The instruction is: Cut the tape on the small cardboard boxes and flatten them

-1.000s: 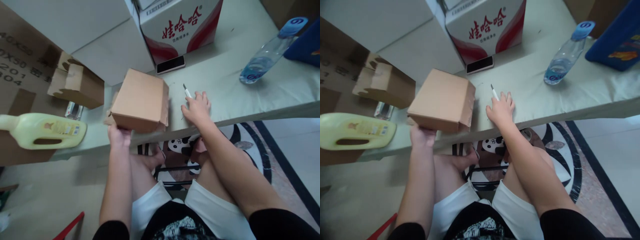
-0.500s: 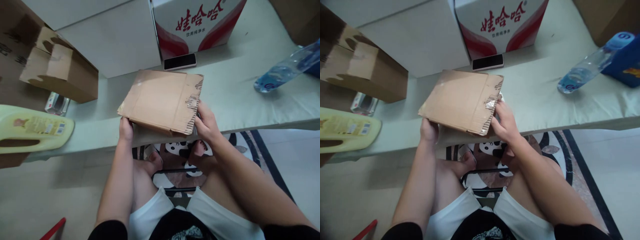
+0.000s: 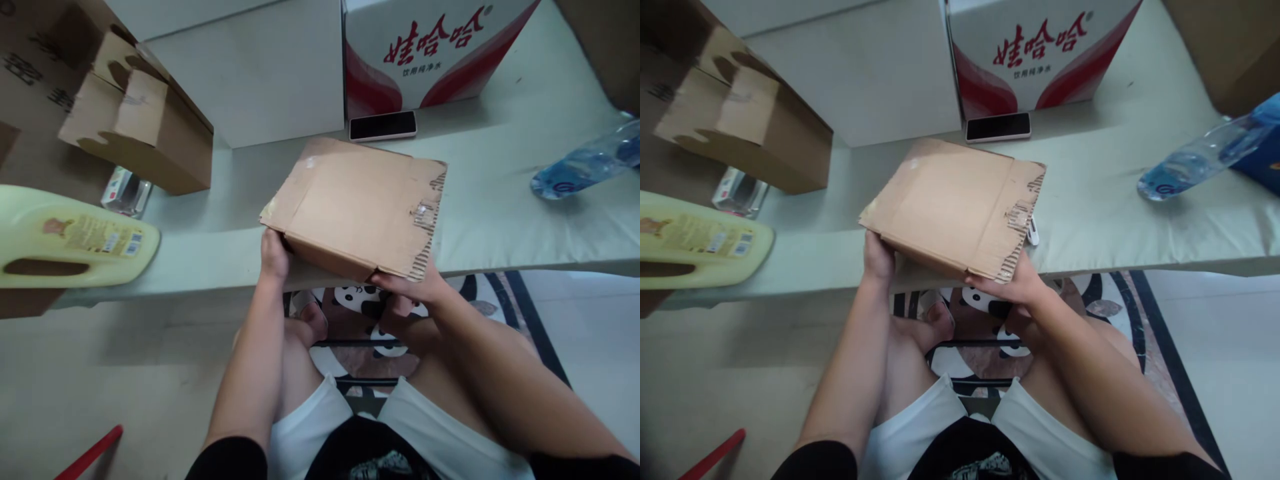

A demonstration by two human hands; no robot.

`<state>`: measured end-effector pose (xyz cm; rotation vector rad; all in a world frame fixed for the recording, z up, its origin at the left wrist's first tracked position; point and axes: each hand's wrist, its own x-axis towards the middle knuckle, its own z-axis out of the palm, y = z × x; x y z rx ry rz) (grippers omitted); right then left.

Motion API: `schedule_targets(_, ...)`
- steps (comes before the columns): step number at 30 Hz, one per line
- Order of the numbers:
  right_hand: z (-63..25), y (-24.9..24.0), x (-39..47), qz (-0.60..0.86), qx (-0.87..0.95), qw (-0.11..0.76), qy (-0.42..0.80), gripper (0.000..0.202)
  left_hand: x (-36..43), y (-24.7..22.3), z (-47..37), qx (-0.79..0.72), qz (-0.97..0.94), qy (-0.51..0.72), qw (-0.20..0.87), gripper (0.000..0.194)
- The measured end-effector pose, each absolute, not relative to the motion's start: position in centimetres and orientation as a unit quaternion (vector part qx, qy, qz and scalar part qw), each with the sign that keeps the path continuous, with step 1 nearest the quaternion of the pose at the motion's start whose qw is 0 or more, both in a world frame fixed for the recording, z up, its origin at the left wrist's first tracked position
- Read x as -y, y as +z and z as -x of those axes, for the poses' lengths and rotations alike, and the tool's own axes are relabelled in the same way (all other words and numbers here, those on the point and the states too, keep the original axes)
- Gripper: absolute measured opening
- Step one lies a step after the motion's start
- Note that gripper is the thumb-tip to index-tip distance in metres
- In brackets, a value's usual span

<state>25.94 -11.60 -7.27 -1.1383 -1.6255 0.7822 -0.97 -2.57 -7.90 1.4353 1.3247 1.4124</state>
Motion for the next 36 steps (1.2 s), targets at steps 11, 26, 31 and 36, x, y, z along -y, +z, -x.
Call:
schedule_targets(11, -25.4, -4.3, 11.5, 0.632, 0.491, 0.552, 0.235, 0.037, 4.5, -3.9, -0.8, -0.513, -0.507, 0.562, 0.404, 0.033)
schedule_targets(26, -27.5, -5.1, 10.8, 0.597, 0.491, 0.59, 0.235, 0.04, 10.3, 5.8, 1.8, -0.607, -0.754, 0.08, 0.239, 0.024)
schedule_targets(31, -28.4, -6.2, 10.6, 0.577, 0.503, 0.602, 0.227, 0.042, 17.1, 9.0, 2.5, -0.475, -0.727, -0.273, 0.413, 0.032)
schedule_targets(36, -29.7, -7.5, 10.6, 0.555, 0.535, 0.606, 0.197, 0.051, 28.0, 7.7, 4.9, -0.438, -0.507, -0.354, 0.652, 0.046)
